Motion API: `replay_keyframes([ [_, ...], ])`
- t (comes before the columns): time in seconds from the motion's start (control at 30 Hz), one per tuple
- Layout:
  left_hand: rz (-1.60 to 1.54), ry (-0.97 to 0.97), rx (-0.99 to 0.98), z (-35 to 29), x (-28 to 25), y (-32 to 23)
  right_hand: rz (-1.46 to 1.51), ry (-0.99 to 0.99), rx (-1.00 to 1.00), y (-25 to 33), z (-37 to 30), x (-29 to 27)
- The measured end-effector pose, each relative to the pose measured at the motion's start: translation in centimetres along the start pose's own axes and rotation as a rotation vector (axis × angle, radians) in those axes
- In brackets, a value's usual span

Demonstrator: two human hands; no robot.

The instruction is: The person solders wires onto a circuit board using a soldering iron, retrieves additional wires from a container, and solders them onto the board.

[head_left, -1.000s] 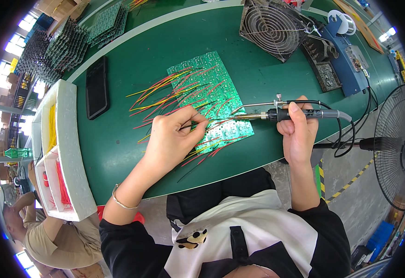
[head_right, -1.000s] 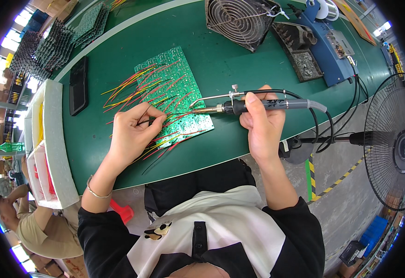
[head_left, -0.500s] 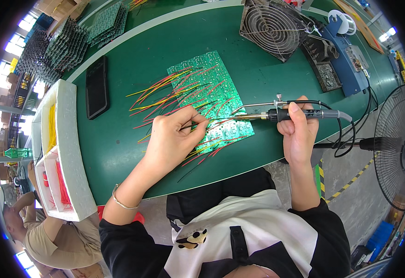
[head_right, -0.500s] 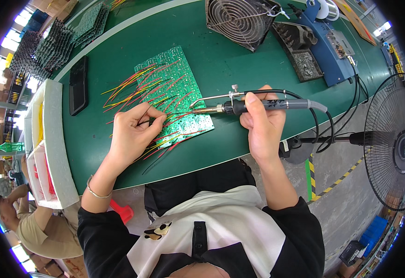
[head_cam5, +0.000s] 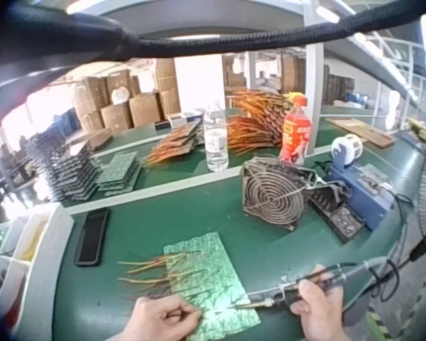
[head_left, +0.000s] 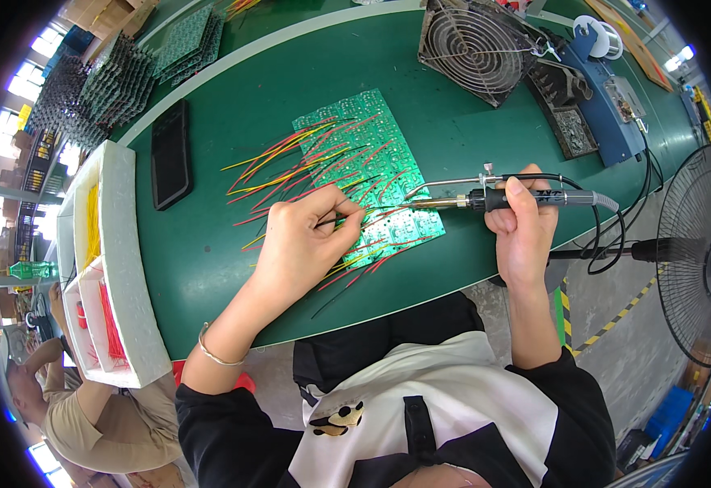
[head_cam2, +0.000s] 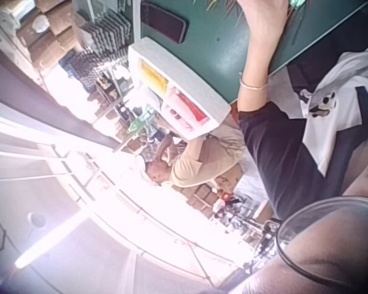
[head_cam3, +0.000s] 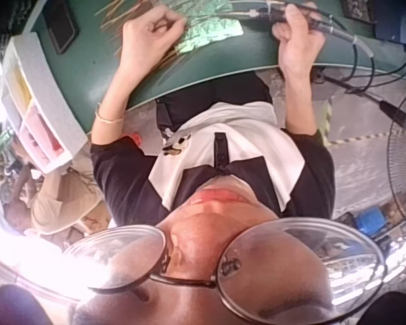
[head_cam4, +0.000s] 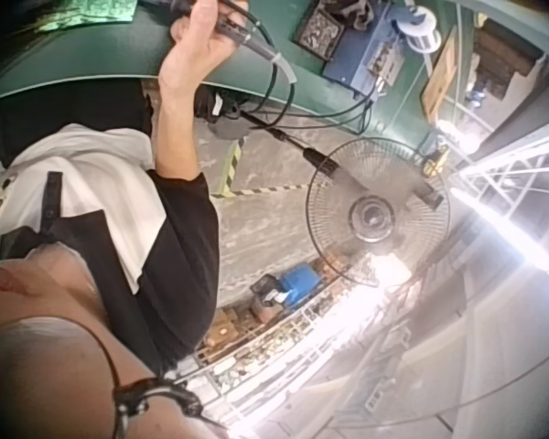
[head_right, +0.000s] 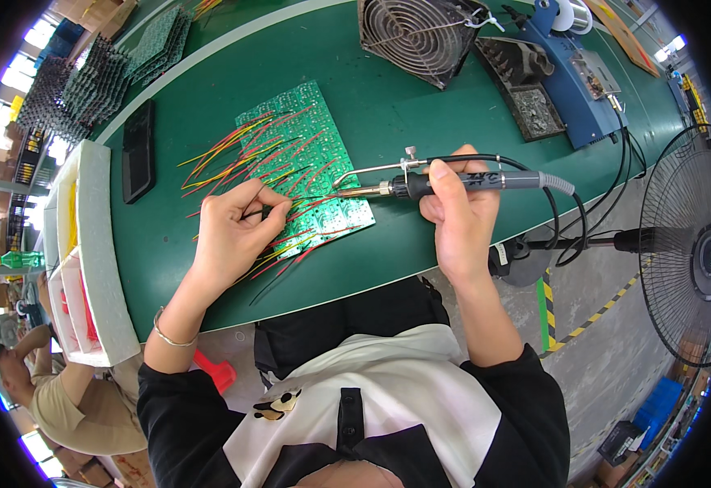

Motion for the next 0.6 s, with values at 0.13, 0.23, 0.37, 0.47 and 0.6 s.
replay_keyframes([
  [0.13,-0.001,-0.001,0.006,0.0,0.02,0.18,0.045,-0.01,0.008,0.3,-0.07,-0.12],
  [0.23,0.005,0.002,0.006,0.01,-0.08,0.0,0.104,-0.034,0.047,-0.17,0.0,-0.52],
  [0.37,0.008,0.001,0.019,0.01,-0.06,0.04,0.169,-0.015,0.013,-0.02,-0.03,-0.32],
  [0.47,0.024,0.005,0.027,-0.02,-0.1,-0.05,0.154,0.009,0.005,-0.15,0.0,-0.21],
  [0.6,0.048,0.006,0.036,-0.02,-0.29,-0.51,0.146,0.059,-0.024,0.05,0.05,-0.09],
])
Point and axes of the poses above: each hand's wrist, its own z-axis towards the middle knuckle, its own x-axis out of the palm, y = z × x, the point moved 9 cm from there along z, towards the middle knuckle, and after that the axes turned 14 degrees about -z, right-handed, at the moved point
